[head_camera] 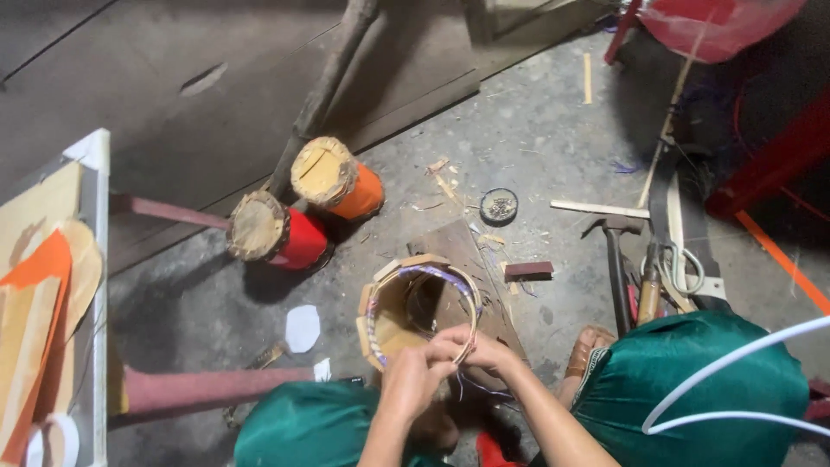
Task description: Weaving decorative or structural strings through the frame of a small percussion instrument.
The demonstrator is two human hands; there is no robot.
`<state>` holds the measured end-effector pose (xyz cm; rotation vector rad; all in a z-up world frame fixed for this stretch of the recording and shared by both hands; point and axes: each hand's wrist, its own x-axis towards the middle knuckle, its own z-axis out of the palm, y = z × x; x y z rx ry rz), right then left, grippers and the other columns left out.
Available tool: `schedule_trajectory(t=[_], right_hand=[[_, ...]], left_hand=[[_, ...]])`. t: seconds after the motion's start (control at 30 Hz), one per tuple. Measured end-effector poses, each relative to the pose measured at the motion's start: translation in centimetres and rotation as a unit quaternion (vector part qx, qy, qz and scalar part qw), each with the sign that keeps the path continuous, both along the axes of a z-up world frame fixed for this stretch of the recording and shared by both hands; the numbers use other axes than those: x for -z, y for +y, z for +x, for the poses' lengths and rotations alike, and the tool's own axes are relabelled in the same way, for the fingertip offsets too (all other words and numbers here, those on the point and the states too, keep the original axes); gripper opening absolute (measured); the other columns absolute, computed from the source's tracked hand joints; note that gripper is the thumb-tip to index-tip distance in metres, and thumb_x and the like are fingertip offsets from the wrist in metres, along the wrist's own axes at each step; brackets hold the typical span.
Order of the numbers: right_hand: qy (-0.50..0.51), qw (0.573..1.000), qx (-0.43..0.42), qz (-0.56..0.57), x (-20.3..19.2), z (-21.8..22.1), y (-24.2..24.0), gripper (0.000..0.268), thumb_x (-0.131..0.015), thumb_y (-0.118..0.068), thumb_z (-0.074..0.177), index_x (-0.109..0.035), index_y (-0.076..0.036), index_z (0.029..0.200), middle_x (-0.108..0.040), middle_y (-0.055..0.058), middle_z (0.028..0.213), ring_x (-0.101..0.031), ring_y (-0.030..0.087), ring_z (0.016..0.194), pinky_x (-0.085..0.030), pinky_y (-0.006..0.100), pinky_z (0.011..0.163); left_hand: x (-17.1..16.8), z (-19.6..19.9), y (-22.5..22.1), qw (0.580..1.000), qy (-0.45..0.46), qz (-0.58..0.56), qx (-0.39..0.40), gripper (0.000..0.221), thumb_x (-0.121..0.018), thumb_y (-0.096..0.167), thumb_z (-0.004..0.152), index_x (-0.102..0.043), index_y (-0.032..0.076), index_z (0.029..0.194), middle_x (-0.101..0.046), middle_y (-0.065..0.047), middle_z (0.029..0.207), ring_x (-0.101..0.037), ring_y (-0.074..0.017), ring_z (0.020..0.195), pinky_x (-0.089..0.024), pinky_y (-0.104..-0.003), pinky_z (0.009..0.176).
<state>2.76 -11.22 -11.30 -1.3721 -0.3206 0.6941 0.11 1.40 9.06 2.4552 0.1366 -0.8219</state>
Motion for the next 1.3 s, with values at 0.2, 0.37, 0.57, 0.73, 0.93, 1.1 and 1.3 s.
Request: schedule_trajectory(t=[0.2, 0.37, 0.57, 0.73, 0.93, 1.1, 1.3], right_hand=[[-0.026, 0.998, -0.015, 0.055, -1.6, 1.8, -0.4, 0.037, -0.056, -0.025, 0.101, -0.052, -0.017, 0.065, -0.048, -0.006, 0.060, -0.044, 0.005, 0.054, -0.035, 0.015, 0.053], [-0.002, 0.995, -0.066, 0.071, -1.0, 4.1, -0.7, 0.042, -0.061, -0.039, 0.099, -0.045, -0.021, 0.065, -0.042, -0.008, 0.064, -0.036, 0.005, 0.057, -0.029, 0.018, 0.057], [-0.045, 0.998, -0.053, -0.010, 4.9, 4.9, 0.6, 0.017, -0.070, -0.004, 0.091, -0.077, -0.014, 0.104, -0.073, -0.001, 0.082, -0.064, 0.007, 0.068, -0.056, 0.020, 0.065], [-0.159, 0.987, -0.030, 0.014, 7.4, 5.1, 1.2, 0.021, -0.071, -0.008, 0.089, -0.076, -0.011, 0.109, -0.075, -0.001, 0.091, -0.070, 0.010, 0.082, -0.058, 0.023, 0.072], [-0.087, 0.994, -0.031, 0.054, 0.8, 5.7, 1.1, 0.029, -0.056, -0.019, 0.103, -0.064, -0.013, 0.076, -0.060, -0.003, 0.071, -0.059, 0.008, 0.066, -0.053, 0.020, 0.065], [-0.156, 0.986, -0.060, 0.006, 1.2, 5.8, 1.3, 0.014, -0.057, -0.015, 0.099, -0.065, -0.013, 0.088, -0.065, -0.002, 0.083, -0.062, 0.010, 0.075, -0.056, 0.022, 0.072], [-0.107, 0.993, -0.034, -0.046, -3.6, 5.0, 0.5, 0.016, -0.057, -0.003, 0.088, -0.060, -0.018, 0.087, -0.061, -0.006, 0.090, -0.056, 0.008, 0.084, -0.050, 0.025, 0.077]], left_hand=[[0.8, 1.6, 0.2, 0.996, 0.064, -0.034, 0.055, 0.015, -0.076, 0.027, 0.089, -0.082, 0.024, 0.102, -0.072, 0.005, 0.082, -0.062, -0.0088, 0.073, -0.050, -0.025, 0.074], [1.0, 2.5, 0.6, 0.998, 0.028, -0.049, 0.029, 0.038, -0.079, 0.031, 0.083, -0.078, 0.030, 0.121, -0.079, 0.006, 0.092, -0.070, -0.0111, 0.084, -0.052, -0.029, 0.087], [0.7, 3.7, 0.8, 0.990, 0.131, -0.047, -0.024, 0.039, -0.081, 0.027, 0.076, -0.077, 0.031, 0.115, -0.075, 0.006, 0.116, -0.069, -0.0134, 0.101, -0.052, -0.030, 0.086], [3.8, 4.0, 2.0, 0.982, 0.142, -0.125, -0.019, 0.032, -0.086, 0.020, 0.077, -0.077, 0.018, 0.107, -0.077, 0.005, 0.098, -0.071, -0.0091, 0.093, -0.054, -0.024, 0.086], [6.5, 5.0, 2.8, 0.972, 0.156, -0.175, 0.020, 0.046, -0.086, 0.019, 0.073, -0.075, 0.007, 0.117, -0.075, -0.001, 0.094, -0.069, -0.0126, 0.087, -0.054, -0.026, 0.085], [6.8, 5.0, 2.9, 0.978, 0.153, -0.132, 0.053, 0.058, -0.086, 0.029, 0.070, -0.073, 0.012, 0.125, -0.070, 0.000, 0.108, -0.067, -0.0121, 0.095, -0.052, -0.025, 0.088], [7.3, 5.4, 1.8, 0.968, 0.122, -0.219, -0.011, 0.029, -0.086, 0.012, 0.071, -0.081, 0.012, 0.100, -0.069, -0.001, 0.115, -0.069, -0.0151, 0.097, -0.057, -0.028, 0.093]])
